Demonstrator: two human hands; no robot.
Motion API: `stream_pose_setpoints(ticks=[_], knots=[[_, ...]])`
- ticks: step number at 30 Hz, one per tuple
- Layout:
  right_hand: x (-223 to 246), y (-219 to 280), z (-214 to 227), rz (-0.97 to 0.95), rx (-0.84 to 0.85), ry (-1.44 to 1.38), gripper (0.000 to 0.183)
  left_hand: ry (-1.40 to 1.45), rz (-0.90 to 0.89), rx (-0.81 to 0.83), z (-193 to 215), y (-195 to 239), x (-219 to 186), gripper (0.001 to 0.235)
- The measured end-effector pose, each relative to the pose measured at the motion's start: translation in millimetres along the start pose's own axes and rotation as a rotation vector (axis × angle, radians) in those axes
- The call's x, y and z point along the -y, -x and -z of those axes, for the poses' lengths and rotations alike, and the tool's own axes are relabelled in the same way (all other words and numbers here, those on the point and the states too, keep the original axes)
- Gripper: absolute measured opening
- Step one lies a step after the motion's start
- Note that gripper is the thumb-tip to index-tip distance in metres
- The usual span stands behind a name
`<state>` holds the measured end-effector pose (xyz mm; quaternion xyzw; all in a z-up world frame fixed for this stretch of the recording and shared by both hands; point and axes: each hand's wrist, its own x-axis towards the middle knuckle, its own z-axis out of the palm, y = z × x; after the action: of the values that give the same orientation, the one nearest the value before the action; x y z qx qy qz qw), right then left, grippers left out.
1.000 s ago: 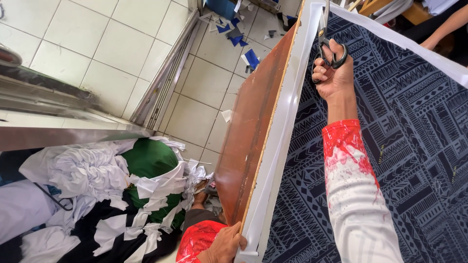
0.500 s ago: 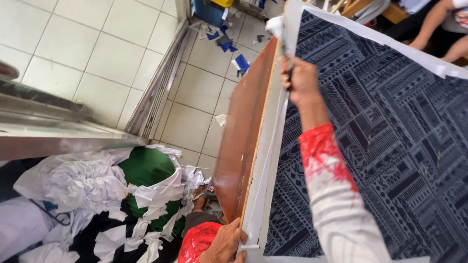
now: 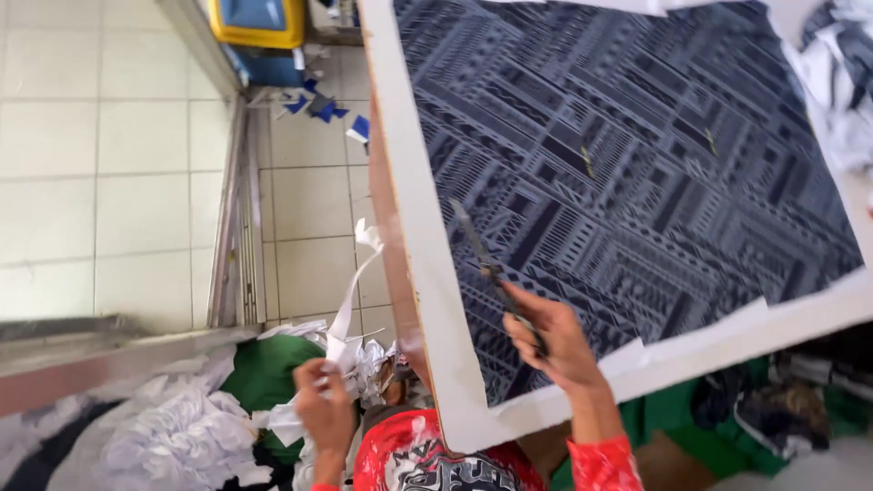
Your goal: Using scissors to cut out garment patterns from a large piece of printed fabric on a cutting table.
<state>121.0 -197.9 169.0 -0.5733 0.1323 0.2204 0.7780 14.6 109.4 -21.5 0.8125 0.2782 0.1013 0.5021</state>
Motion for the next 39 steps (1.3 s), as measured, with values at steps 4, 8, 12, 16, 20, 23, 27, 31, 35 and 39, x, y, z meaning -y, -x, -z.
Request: stream_pose_setpoints(ticks=[4, 8, 12, 16, 20, 23, 27, 31, 35, 39], knots=[[-38.7, 82.7, 88.7, 0.097, -0.384, -0.114, 0.048, -0.341, 0.267, 0.251, 40.4, -46.0, -14.6, 0.109], [-68.4, 156.6, 149.1, 0.285, -0.697, -0.170, 0.061, -0.196, 0.274, 0.313, 21.6, -41.8, -96.7, 0.091], [-72.6, 209.0, 183.9, 0.203, -0.741, -0.108, 0.061, 0.026, 0.076, 0.460, -24.7, -7.8, -161.9, 0.087], [-89.9, 268.3, 229.5, 0.104, -0.554, -0.088, 0.056, -0.067, 0.115, 0.593, -50.5, 46.1, -214.8, 0.106], [-87.6, 286.3, 259.7, -0.023, -0.442, -0.069, 0.061, -0.270, 0.034, 0.489, -77.0, 70.6, -233.8, 0.129], [-73.2, 283.9, 246.1, -0.335, -0.607, -0.048, 0.026, -0.465, -0.048, 0.440, -80.7, 78.3, -218.4, 0.144], [-88.4, 299.7, 266.7, -0.366, -0.581, -0.245, 0.059, -0.642, 0.042, 0.458, -88.0, 80.9, -233.3, 0.158], [-100.7, 292.3, 284.0, -0.232, -0.410, -0.098, 0.065, -0.603, -0.158, 0.413, -91.4, 85.8, -210.3, 0.151], [-109.0, 263.2, 288.1, -0.146, -0.417, -0.228, 0.020, -0.618, -0.170, 0.405, -95.9, 87.2, -221.0, 0.149], [-117.9, 244.6, 296.3, -0.003, -0.268, -0.280, 0.039, -0.615, -0.135, 0.439, -94.7, 90.1, -225.4, 0.149]])
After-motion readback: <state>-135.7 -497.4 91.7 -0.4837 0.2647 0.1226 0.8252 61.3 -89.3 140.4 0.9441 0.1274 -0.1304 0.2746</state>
